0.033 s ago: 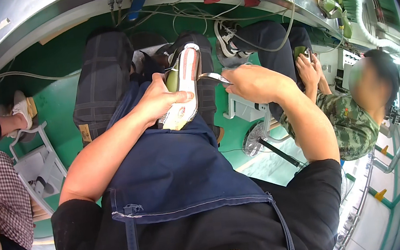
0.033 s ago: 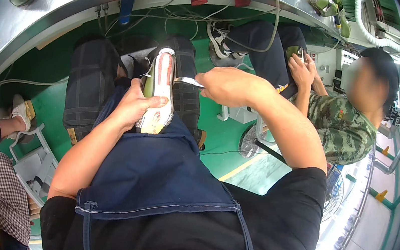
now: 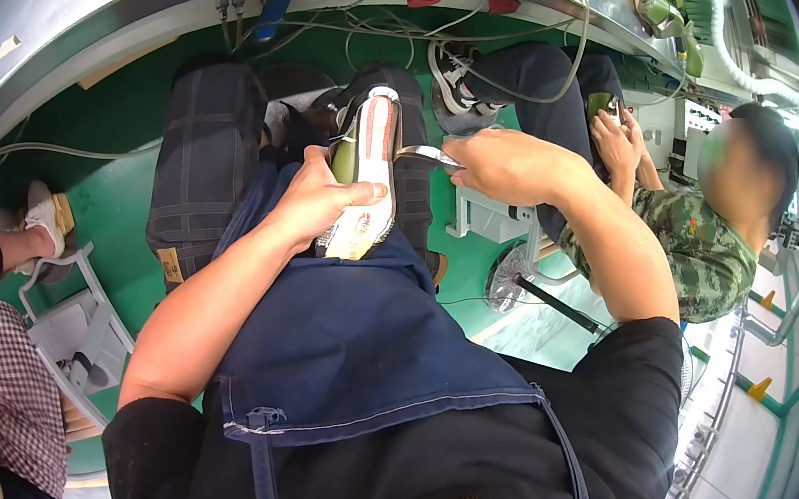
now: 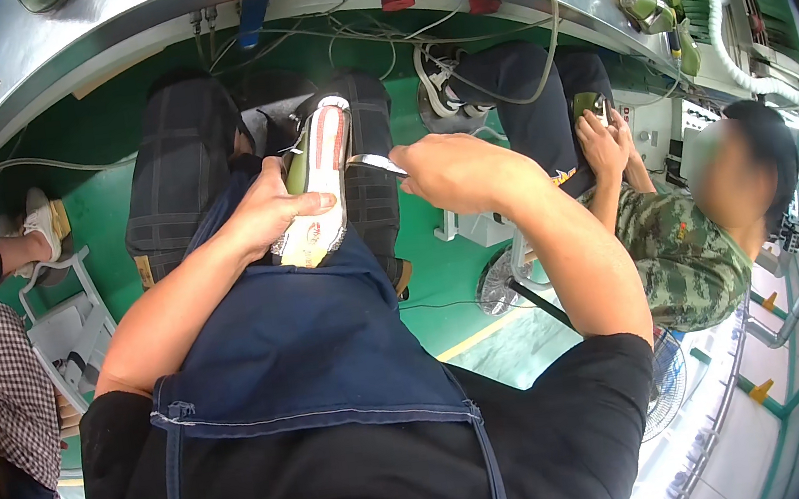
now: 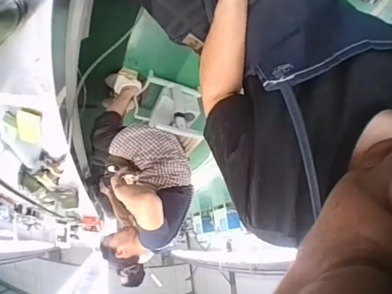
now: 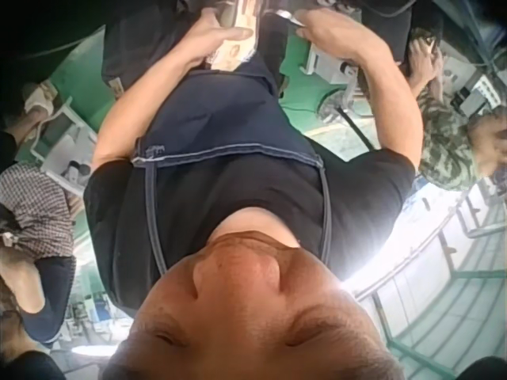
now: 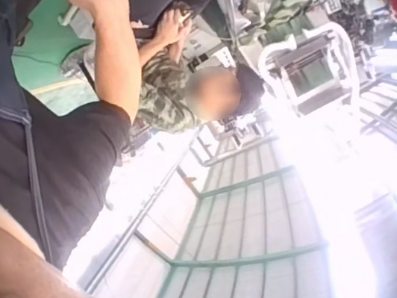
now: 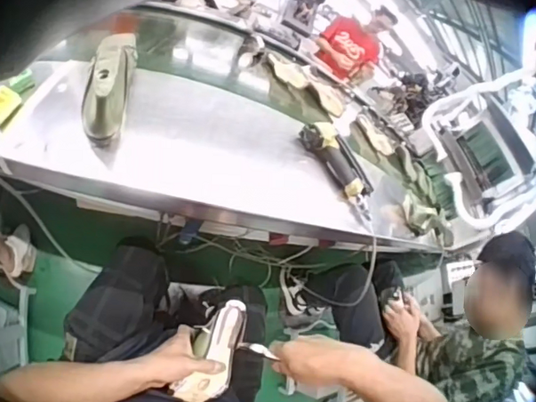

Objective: The person assembles green slip-on shoes on a factory line. They use a metal scraper to smooth the sole edges and a yellow pneumatic tool to secure the sole to the shoe upper. The person handles the shoes one at a time, inspecting the fit and placing finished units onto a conveyor belt.

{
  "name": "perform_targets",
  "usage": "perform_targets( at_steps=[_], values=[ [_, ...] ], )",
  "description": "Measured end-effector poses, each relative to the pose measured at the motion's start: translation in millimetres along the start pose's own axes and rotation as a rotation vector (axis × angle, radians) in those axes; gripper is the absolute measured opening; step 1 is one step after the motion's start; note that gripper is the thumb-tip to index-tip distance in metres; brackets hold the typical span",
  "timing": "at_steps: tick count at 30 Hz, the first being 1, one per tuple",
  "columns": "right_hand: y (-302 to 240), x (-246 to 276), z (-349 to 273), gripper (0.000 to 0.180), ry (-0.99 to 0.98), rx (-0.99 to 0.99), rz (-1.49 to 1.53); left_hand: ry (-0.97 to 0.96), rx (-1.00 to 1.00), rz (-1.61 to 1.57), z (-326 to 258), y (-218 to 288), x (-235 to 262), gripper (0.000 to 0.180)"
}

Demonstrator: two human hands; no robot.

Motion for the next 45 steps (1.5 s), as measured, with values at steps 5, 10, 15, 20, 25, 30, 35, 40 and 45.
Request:
perform_targets(
  at_steps=[5, 10, 15, 20, 25, 30, 35, 40, 45],
  values=[
    [1.0, -0.4, 1.2, 0.027, 0.009, 0.038, -0.052, -0.008, 0.020, 0.005, -4.1, 7.6, -3.3, 0.083],
    [-4.0, 4.9, 4.9, 0.027, -0.008, 0.047, -0.095, 0.015, 0.042, 0.042, -4.2, 7.7, -2.4, 0.083],
    [-11.9, 1.4, 9.4, 0.025, 0.025, 0.113, -0.155, 0.004, 0.056, 0.063, -7.0, 5.3, -2.3, 0.084],
    [-21.0, -4.6, 12.2, 0.022, 0.127, 0.142, -0.302, -0.049, 0.064, 0.263, 0.1, 3.9, 4.9, 0.086],
    [-34.1, -10.9, 5.1, 0.018, 0.175, 0.117, -0.438, -0.296, 0.317, 0.354, 3.0, 52.6, 3.1, 0.086],
    [-43.1, -32.2, 1.3, 0.020, 0.353, 0.093, -0.613, -0.274, 0.380, 0.695, 27.7, 66.2, -14.2, 0.093],
    [-42.2, -33.7, 3.8, 0.048, 0.168, -0.101, -0.461, -0.192, 0.395, 0.716, 35.1, 58.6, -19.5, 0.071],
    [-40.4, -27.6, 0.3, 0.042, 0.277, -0.133, -0.406, -0.167, 0.408, 0.692, 34.6, 66.0, -20.0, 0.058],
    [-5.9, -26.9, -8.5, 0.025, 0.257, 0.133, -0.088, -0.190, 0.336, 0.671, 42.7, 63.5, -20.1, 0.052]
  ],
)
Point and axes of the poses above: each hand's wrist, its own z-axis towards the middle knuckle, its own x-axis out of the back of the hand, y = z × x, the point moved 7 cm from there along z, towards the middle knuckle, and after that the axes turned 2 degrees about -x, right-handed, at the moved point
